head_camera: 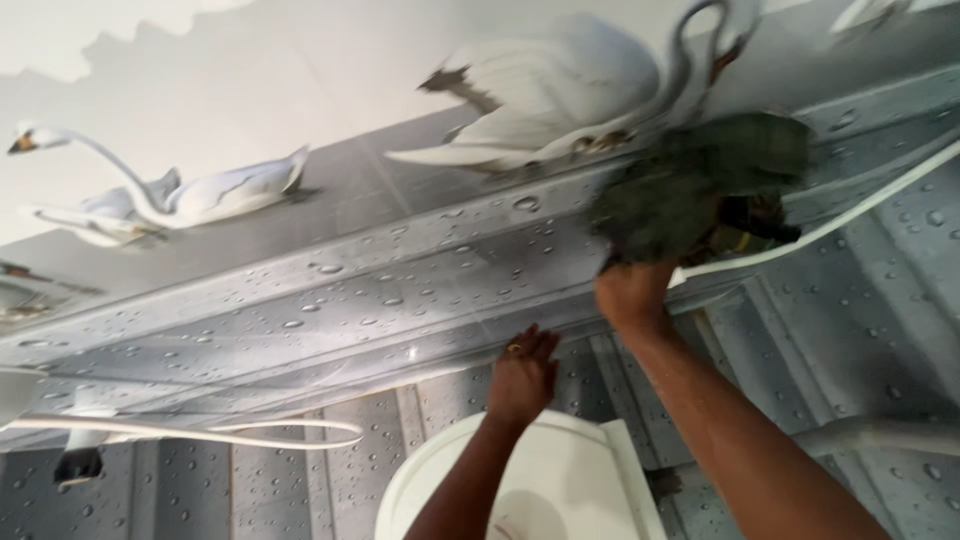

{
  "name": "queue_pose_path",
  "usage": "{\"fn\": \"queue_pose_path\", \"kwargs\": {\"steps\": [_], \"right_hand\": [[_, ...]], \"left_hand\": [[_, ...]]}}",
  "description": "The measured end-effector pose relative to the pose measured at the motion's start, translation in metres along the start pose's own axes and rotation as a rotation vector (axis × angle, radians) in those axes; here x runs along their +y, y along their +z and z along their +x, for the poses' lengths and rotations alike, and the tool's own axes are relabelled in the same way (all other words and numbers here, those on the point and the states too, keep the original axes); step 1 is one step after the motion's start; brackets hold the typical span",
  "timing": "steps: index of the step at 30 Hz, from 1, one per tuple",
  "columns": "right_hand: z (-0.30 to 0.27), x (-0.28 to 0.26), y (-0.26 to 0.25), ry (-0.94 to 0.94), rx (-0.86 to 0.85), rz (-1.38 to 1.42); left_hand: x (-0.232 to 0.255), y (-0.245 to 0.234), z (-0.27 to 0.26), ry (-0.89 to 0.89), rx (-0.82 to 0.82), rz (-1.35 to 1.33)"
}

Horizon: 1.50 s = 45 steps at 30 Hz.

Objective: The person wipes a tiled wall with a cloth, then washes the cloth in a bucket of water and continues wiping the wall and fixtures around a toilet.

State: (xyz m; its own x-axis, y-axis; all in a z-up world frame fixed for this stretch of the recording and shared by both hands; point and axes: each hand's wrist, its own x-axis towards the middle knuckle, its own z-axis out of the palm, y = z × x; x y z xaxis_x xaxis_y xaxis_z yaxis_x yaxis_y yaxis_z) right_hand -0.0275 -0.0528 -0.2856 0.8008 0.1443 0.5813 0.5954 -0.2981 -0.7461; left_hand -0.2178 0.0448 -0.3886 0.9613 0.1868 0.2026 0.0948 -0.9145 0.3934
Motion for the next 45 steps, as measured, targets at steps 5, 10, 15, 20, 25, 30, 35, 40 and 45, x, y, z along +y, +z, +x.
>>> {"fn": "queue_pose_path", "kwargs": {"steps": [5,10,15,20,25,30,35,40,45], "right_hand": [[-0.014,-0.048,0.031,-0.792,-0.189,-0.425],[-0.02,0.017,0.087,-0.347,-0.564,-0.548],[-0.106,0.146,0.149,-0.408,-0.766,-0.53],[-0.174,0.251,0.153,-0.63,-1.17,0.269],[-0.167,0.246,0.129,0.123,-1.236,1.657],[-0.158,0.221,0.131,0.157,-1.04,1.496],[-0.089,0.101,0.084,-0.162,-0.736,-0.233],[-0.063,0.026,0.069,-0.231,-0.726,-0.524],[-0.137,0.142,0.129,0.047,-0.916,-0.17]], "left_hand": [[-0.045,-0.048,-0.036,-0.119,0.185,-0.095],[-0.063,-0.055,-0.058,-0.28,0.352,-0.109],[-0.056,-0.038,-0.064,-0.454,0.443,-0.114],[-0.03,-0.012,-0.06,-0.458,0.537,-0.096],[-0.012,0.011,-0.064,-0.455,0.535,-0.135],[-0.021,0.015,-0.081,-0.464,0.519,-0.163],[-0.03,-0.004,-0.084,-0.484,0.609,-0.158],[-0.024,-0.012,-0.047,-0.519,0.863,-0.257],[-0.01,0.048,0.0,-0.646,1.167,-0.367]]}}
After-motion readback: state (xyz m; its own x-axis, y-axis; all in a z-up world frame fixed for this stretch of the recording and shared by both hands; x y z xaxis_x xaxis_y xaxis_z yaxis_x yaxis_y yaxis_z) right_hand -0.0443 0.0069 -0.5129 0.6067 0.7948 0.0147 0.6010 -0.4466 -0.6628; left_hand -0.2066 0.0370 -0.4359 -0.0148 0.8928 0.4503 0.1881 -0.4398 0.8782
